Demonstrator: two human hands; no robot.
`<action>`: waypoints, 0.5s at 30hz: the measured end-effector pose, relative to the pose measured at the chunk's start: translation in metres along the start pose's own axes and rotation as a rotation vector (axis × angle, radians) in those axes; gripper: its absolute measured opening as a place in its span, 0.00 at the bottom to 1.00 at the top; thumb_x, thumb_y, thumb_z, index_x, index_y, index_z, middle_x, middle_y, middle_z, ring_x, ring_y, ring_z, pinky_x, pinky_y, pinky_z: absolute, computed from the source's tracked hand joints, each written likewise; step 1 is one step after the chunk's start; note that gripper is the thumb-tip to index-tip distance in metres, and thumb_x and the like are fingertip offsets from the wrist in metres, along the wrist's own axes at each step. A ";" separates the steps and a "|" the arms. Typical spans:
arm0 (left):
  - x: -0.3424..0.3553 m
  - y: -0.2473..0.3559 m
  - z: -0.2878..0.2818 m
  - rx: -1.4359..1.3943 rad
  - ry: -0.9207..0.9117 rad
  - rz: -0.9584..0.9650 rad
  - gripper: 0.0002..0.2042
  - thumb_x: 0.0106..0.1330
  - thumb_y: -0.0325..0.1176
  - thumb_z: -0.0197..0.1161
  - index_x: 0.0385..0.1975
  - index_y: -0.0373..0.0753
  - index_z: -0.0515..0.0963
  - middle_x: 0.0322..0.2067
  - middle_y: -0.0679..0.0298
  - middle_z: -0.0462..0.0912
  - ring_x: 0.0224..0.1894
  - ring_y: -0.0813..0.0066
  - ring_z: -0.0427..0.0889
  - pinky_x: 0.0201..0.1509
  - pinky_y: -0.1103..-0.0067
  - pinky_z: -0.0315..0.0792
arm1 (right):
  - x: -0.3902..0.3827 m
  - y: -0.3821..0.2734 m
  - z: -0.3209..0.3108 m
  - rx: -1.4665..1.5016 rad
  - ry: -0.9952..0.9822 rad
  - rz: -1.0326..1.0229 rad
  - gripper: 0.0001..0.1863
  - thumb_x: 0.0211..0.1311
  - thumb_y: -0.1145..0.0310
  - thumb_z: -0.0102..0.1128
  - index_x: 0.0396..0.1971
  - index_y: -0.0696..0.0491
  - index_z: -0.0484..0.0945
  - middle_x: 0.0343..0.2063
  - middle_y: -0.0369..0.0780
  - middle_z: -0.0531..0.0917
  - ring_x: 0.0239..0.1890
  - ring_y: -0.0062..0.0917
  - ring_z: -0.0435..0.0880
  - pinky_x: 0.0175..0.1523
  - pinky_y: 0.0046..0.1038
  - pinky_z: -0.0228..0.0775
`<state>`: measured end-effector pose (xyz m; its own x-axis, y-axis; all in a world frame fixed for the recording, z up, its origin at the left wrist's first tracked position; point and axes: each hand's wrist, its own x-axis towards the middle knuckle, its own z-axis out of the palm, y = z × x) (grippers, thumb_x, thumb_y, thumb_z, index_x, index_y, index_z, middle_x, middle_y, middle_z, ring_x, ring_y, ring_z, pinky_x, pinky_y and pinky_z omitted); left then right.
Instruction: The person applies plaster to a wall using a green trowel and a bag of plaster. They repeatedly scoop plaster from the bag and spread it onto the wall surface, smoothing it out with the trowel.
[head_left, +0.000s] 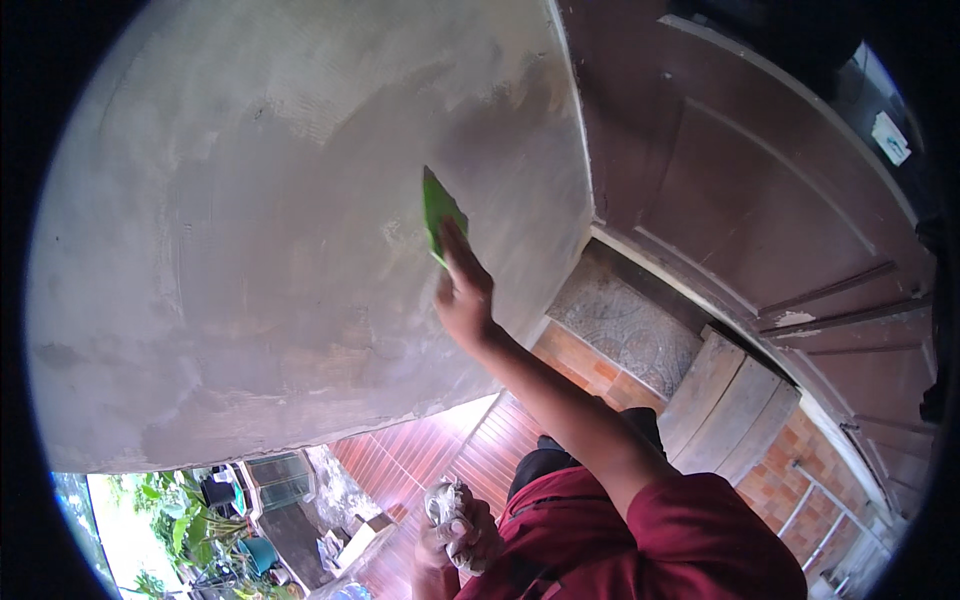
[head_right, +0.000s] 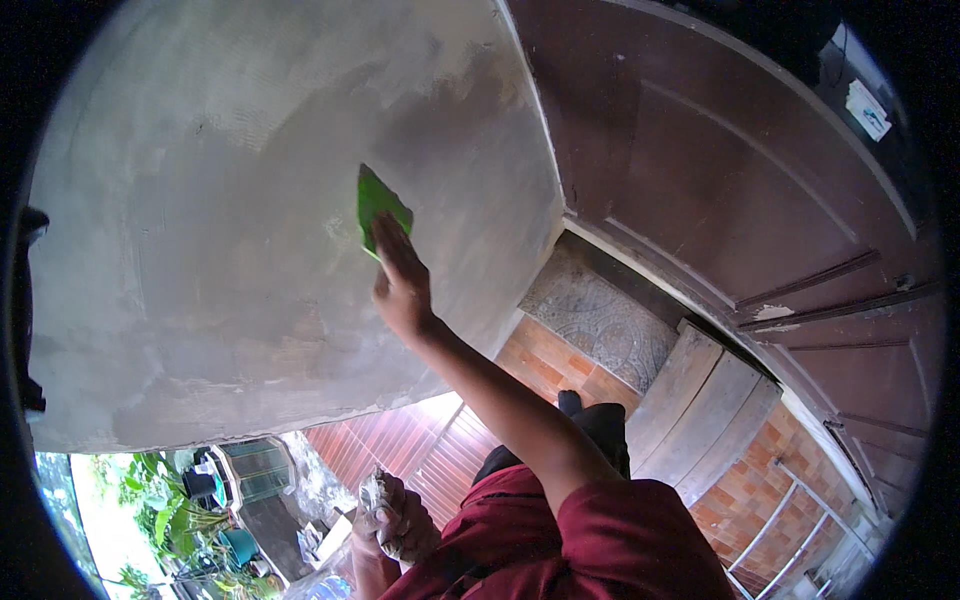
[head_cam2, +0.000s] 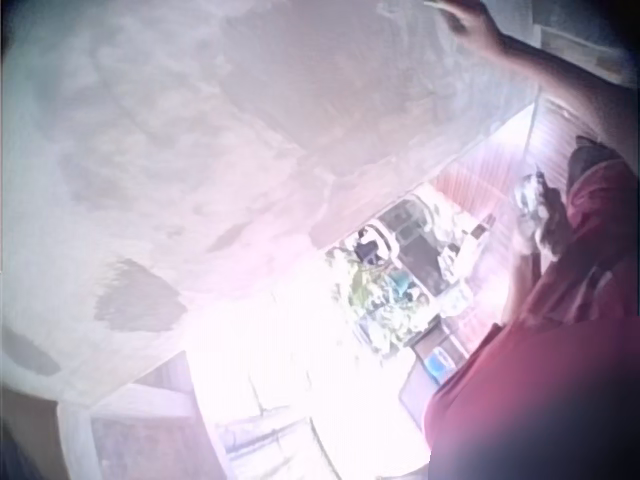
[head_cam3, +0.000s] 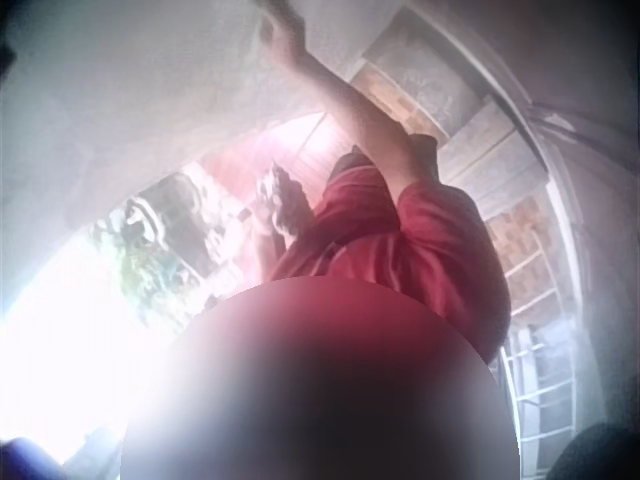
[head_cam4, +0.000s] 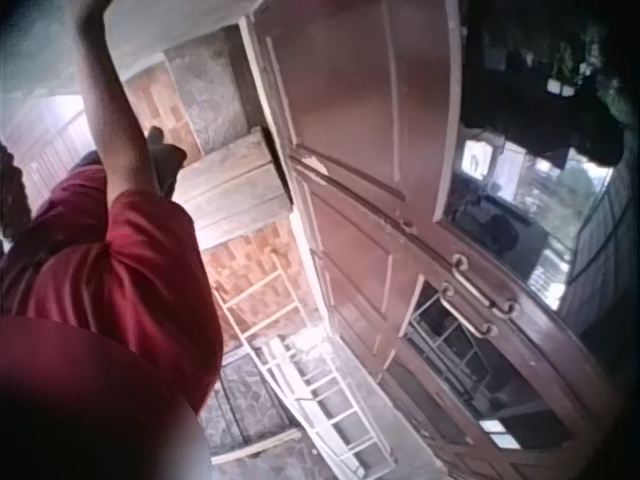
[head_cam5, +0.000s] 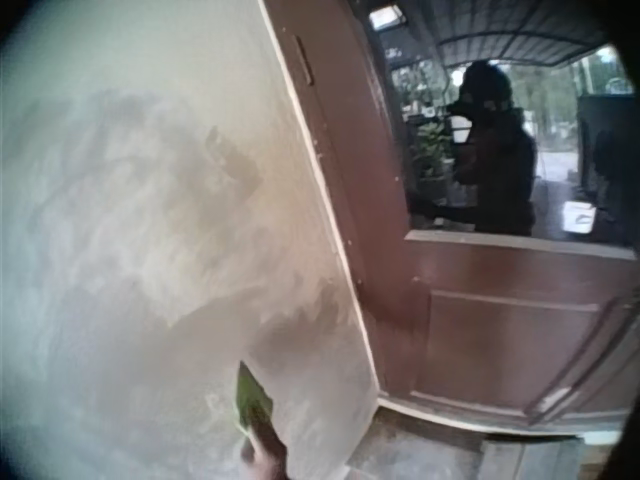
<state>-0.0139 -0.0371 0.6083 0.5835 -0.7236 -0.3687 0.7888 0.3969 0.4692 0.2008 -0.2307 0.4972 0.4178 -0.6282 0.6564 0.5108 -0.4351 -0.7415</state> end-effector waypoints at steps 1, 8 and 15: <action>-0.002 0.000 0.000 -0.011 0.009 -0.003 0.10 0.58 0.29 0.65 0.28 0.37 0.68 0.16 0.60 0.69 0.14 0.71 0.69 0.14 0.74 0.66 | 0.002 0.000 0.014 -0.006 -0.034 0.011 0.37 0.45 0.90 0.48 0.61 0.58 0.65 0.61 0.53 0.66 0.60 0.43 0.70 0.59 0.33 0.71; -0.007 -0.003 0.006 -0.073 0.069 -0.052 0.13 0.58 0.34 0.67 0.26 0.37 0.68 0.17 0.61 0.69 0.14 0.70 0.69 0.17 0.73 0.66 | -0.091 -0.049 0.022 0.219 -0.459 -0.096 0.39 0.42 0.90 0.52 0.62 0.59 0.63 0.63 0.53 0.63 0.67 0.44 0.61 0.70 0.42 0.54; -0.008 -0.001 -0.006 -0.033 0.078 0.037 0.09 0.59 0.29 0.64 0.30 0.39 0.69 0.17 0.61 0.69 0.14 0.73 0.69 0.14 0.75 0.64 | -0.024 -0.021 -0.014 0.067 -0.067 0.024 0.38 0.42 0.92 0.49 0.60 0.56 0.66 0.61 0.52 0.67 0.64 0.45 0.64 0.68 0.40 0.59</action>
<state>-0.0183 -0.0286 0.6058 0.6243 -0.6624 -0.4140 0.7719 0.4416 0.4573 0.1698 -0.2153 0.4952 0.4787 -0.5927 0.6477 0.5478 -0.3749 -0.7479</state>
